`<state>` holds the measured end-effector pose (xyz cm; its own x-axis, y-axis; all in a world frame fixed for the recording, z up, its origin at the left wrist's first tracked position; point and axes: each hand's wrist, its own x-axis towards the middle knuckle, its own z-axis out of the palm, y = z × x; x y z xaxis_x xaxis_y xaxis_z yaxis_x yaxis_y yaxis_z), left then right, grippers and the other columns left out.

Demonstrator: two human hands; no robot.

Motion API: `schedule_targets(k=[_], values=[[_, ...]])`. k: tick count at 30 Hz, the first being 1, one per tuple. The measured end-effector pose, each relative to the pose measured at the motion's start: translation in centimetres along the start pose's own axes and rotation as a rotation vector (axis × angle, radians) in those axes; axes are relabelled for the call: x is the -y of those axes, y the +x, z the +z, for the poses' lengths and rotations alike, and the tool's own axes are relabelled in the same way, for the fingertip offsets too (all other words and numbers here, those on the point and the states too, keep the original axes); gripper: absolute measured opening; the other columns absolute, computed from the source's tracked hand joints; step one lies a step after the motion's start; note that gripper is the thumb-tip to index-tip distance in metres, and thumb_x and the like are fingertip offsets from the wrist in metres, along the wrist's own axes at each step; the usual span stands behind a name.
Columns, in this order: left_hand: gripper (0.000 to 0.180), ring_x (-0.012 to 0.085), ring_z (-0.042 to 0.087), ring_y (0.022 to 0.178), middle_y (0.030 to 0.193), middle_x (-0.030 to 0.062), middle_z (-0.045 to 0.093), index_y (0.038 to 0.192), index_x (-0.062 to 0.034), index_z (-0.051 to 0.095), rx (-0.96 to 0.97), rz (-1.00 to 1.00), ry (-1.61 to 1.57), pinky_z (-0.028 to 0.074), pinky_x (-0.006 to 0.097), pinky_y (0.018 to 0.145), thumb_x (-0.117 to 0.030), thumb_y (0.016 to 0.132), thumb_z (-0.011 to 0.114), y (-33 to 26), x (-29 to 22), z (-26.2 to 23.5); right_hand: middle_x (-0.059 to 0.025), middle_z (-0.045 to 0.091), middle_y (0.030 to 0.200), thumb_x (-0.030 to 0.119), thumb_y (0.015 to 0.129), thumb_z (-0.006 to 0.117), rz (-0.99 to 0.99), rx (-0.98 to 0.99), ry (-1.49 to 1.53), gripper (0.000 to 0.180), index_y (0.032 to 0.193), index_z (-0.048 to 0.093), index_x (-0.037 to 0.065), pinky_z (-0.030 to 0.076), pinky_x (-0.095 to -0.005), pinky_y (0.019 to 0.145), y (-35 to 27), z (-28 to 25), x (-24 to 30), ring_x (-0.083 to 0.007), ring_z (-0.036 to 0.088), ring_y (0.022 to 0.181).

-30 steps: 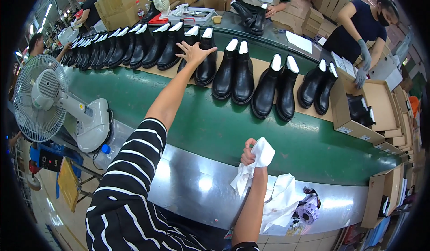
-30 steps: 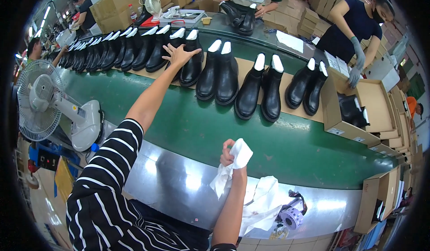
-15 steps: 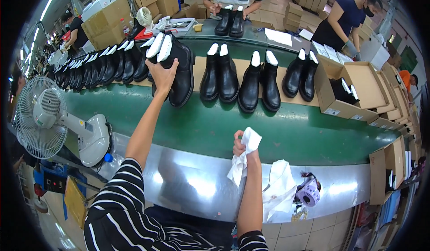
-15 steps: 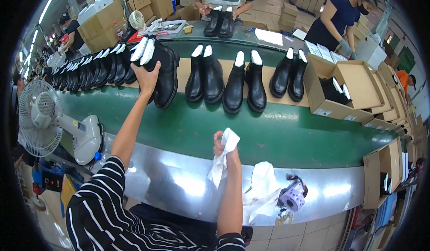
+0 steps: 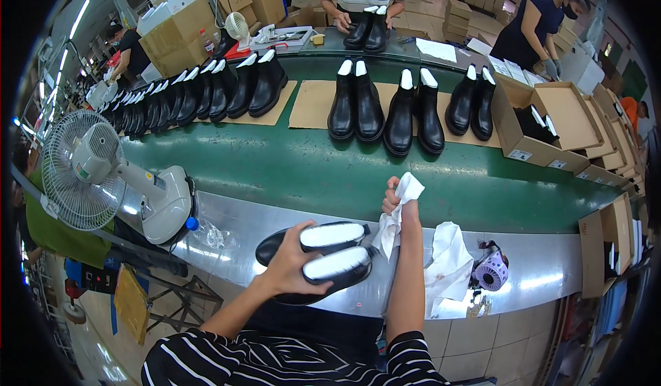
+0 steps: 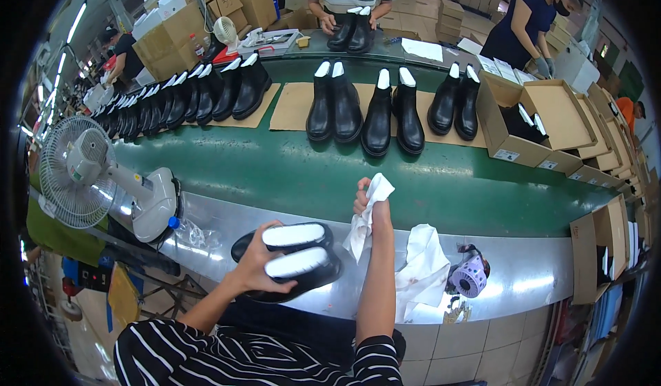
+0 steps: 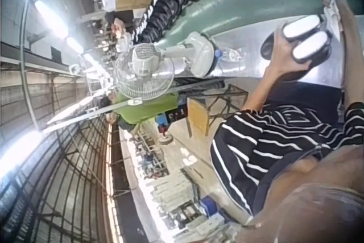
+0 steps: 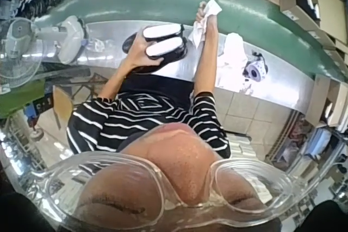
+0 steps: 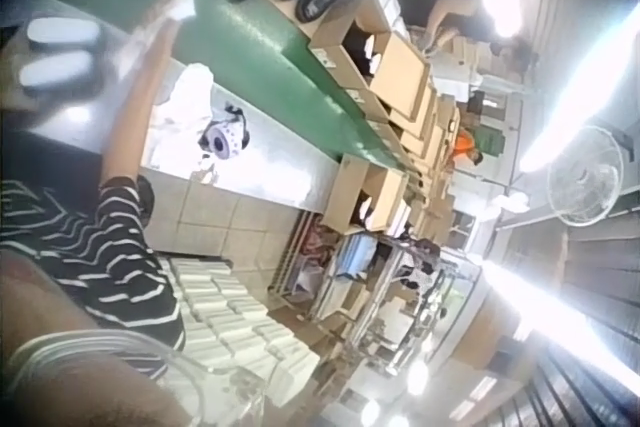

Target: Cleaning and inspecting finished boots on a factory assembly line using a cloth and a cleaning agent.

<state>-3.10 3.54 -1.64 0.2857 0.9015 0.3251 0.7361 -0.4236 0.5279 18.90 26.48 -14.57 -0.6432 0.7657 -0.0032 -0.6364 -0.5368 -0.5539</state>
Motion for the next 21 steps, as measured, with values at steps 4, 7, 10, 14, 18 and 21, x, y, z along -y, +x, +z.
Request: schedule_targets(k=[4,7,10,14,18,21], values=[[0.055,0.0445,0.04,0.128,0.138,0.0283,0.038,0.095,-0.0035,0.075,0.134,0.007,-0.058,0.037,0.048,0.106,-0.04,0.056,0.088,2.0,-1.9,-2.6,0.0064,0.021,0.053,0.046,0.1,0.041,0.006,-0.034,-0.025,0.039,0.095,0.049,0.008,0.014,-0.0259,0.039,-0.3,0.0,0.0,-0.0056,0.019,0.041],[0.064,0.0394,0.042,0.13,0.14,0.024,0.044,0.095,-0.0055,0.076,0.153,0.051,-0.315,0.037,0.047,0.106,-0.065,0.072,0.068,4.4,-0.1,-7.1,0.0062,0.022,0.053,0.043,0.101,0.041,0.021,-0.058,0.021,0.037,0.095,0.049,0.008,0.014,-0.0263,0.039,-0.2,0.1,0.2,-0.006,0.019,0.041],[0.082,0.0346,0.055,0.116,0.117,0.0207,0.062,0.091,0.0001,0.073,-0.017,0.108,-0.636,0.041,0.043,0.099,-0.073,0.089,0.035,9.9,3.4,-10.2,0.006,0.022,0.053,0.042,0.101,0.041,0.038,-0.09,-0.005,0.036,0.094,0.05,0.008,0.015,-0.0262,0.039,-0.2,0.5,0.5,-0.0064,0.02,0.041],[0.038,0.0276,0.059,0.107,0.11,0.0171,0.065,0.1,-0.0007,0.069,-0.586,-0.088,0.045,0.043,0.033,0.095,-0.036,0.095,0.058,25.3,11.8,-6.3,0.0058,0.023,0.053,0.041,0.101,0.041,0.028,-0.109,0.001,0.035,0.094,0.05,0.008,0.016,-0.026,0.039,-0.6,0.6,1.0,-0.0068,0.021,0.041],[0.067,0.0429,0.035,0.135,0.14,0.0267,0.044,0.116,-0.0109,0.07,-0.335,-0.595,0.165,0.03,0.062,0.106,-0.065,0.076,0.066,33.6,20.5,1.5,0.0062,0.025,0.053,0.047,0.1,0.042,0.063,-0.095,0.019,0.038,0.094,0.052,0.011,0.019,-0.0258,0.04,0.0,0.0,0.3,-0.0068,0.025,0.042],[0.076,0.0473,0.025,0.138,0.148,0.0272,0.03,0.121,-0.0104,0.067,-0.31,-0.637,0.259,0.027,0.072,0.102,-0.068,0.07,0.07,36.6,22.1,5.3,0.0057,0.027,0.053,0.05,0.099,0.041,0.077,-0.124,0.03,0.041,0.093,0.051,0.01,0.02,-0.0261,0.04,0.0,-0.3,0.0,-0.0078,0.026,0.042]])
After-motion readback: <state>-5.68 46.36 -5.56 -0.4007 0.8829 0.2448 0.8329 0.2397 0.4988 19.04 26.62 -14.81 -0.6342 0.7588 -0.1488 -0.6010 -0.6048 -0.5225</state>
